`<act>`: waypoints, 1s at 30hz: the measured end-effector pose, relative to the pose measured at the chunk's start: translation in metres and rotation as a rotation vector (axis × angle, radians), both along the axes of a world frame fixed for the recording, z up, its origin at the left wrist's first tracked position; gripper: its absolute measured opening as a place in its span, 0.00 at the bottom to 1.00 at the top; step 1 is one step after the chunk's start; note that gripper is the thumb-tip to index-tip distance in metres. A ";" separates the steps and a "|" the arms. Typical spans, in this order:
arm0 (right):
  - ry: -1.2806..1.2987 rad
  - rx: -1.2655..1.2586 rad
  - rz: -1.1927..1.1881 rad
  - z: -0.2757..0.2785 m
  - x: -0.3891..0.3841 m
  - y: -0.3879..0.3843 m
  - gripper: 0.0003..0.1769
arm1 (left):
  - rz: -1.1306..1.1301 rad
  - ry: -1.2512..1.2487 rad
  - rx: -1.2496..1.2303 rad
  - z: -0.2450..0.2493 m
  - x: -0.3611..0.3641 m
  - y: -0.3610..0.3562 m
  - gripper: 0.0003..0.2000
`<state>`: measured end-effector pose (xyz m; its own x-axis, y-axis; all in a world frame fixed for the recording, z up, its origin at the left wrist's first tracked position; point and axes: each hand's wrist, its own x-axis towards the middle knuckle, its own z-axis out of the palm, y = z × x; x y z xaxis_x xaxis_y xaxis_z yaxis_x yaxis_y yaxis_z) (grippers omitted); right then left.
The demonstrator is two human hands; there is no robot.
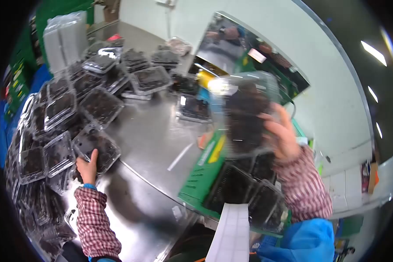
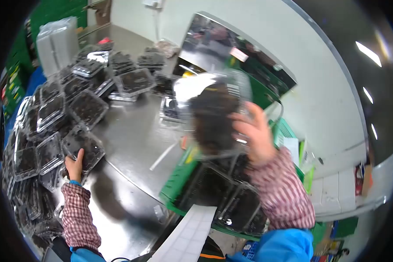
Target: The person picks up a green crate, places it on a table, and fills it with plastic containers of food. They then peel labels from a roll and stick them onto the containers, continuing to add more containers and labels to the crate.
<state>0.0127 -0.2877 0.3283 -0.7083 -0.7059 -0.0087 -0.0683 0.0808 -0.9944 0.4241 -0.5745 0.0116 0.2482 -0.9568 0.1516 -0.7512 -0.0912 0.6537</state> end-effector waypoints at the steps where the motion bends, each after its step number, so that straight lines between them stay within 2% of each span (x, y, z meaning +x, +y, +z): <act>1: 0.000 -0.045 -0.116 0.011 -0.018 0.056 0.32 | -0.050 0.228 0.065 -0.003 -0.006 -0.007 0.32; 3: 0.099 -0.112 -0.397 -0.003 -0.067 0.170 0.28 | -0.212 0.631 0.177 0.015 -0.022 0.004 0.28; 4: 0.056 -0.128 -0.486 -0.020 -0.084 0.222 0.27 | -0.188 0.723 0.122 0.032 -0.041 0.024 0.24; 5: 0.010 -0.146 -0.575 -0.041 -0.101 0.269 0.26 | -0.179 0.798 0.187 0.036 -0.046 0.035 0.20; 7: -0.033 -0.057 -0.539 -0.113 -0.140 0.350 0.25 | -0.210 1.036 0.271 0.051 -0.056 0.051 0.16; 9: 1.447 0.518 -0.074 -0.180 -0.156 0.376 0.28 | -0.482 1.147 0.204 0.132 -0.113 0.099 0.15; 11: 0.170 0.445 -0.314 -0.221 -0.164 0.340 0.33 | -0.816 1.143 0.187 0.218 -0.176 0.156 0.17; 12: 0.648 0.593 -0.387 -0.188 -0.144 0.315 0.35 | -0.940 1.072 0.267 0.247 -0.203 0.181 0.16; 13: 1.130 0.727 -0.453 -0.135 -0.115 0.294 0.38 | -1.079 1.004 0.219 0.266 -0.235 0.209 0.15; 15: 0.000 -0.122 -0.306 -0.071 -0.080 0.268 0.38 | -1.243 0.903 0.335 0.287 -0.297 0.276 0.15; 16: -0.155 -0.199 -0.127 -0.053 -0.064 0.266 0.38 | -1.385 0.768 0.343 0.275 -0.327 0.305 0.18; 17: -0.158 -0.214 -0.075 -0.042 -0.061 0.267 0.37 | -1.468 0.719 0.337 0.282 -0.343 0.346 0.22; 18: -0.162 -0.229 -0.023 -0.030 -0.059 0.269 0.36 | -1.596 1.099 0.648 0.267 -0.363 0.376 0.27; 19: -0.321 -0.254 -0.152 -0.048 -0.083 0.298 0.33 | -1.885 0.759 0.160 0.257 -0.370 0.386 0.32; 20: -0.334 -0.225 -0.237 -0.056 -0.104 0.328 0.28 | -1.967 0.363 -0.058 0.242 -0.366 0.390 0.33; 21: -0.273 -0.251 -0.331 -0.046 -0.109 0.342 0.24 | -1.985 -0.040 -0.268 0.223 -0.358 0.390 0.34; 22: -0.209 -0.270 -0.426 -0.037 -0.115 0.356 0.20 | -1.974 -0.218 -0.286 0.192 -0.350 0.383 0.34; 23: -0.183 -0.150 -0.471 -0.057 -0.145 0.389 0.20 | -1.955 -0.404 -0.289 0.170 -0.341 0.375 0.35; 24: -0.173 -0.078 -0.498 -0.088 -0.177 0.418 0.23 | -1.938 -0.256 -0.339 0.177 -0.339 0.369 0.30; 25: -0.151 0.035 -0.595 -0.111 -0.194 0.425 0.25 | -1.879 -0.292 -0.327 0.199 -0.337 0.354 0.30; 26: 0.102 0.347 -0.567 -0.147 -0.221 0.438 0.28 | -1.705 -0.172 -0.293 0.229 -0.332 0.334 0.28; 27: 0.267 0.596 -0.469 -0.157 -0.225 0.429 0.30 | -1.526 -0.060 -0.276 0.251 -0.322 0.310 0.26; 28: 0.430 0.683 -0.494 -0.194 -0.238 0.432 0.31 | -1.177 -0.067 -0.494 0.241 -0.307 0.273 0.26; 29: 0.424 0.755 -0.437 -0.187 -0.224 0.415 0.31 | -0.839 -0.063 -0.701 0.216 -0.287 0.227 0.26; 30: 0.534 0.796 -0.447 -0.193 -0.225 0.407 0.30 | -0.653 -0.137 -0.643 0.188 -0.263 0.179 0.28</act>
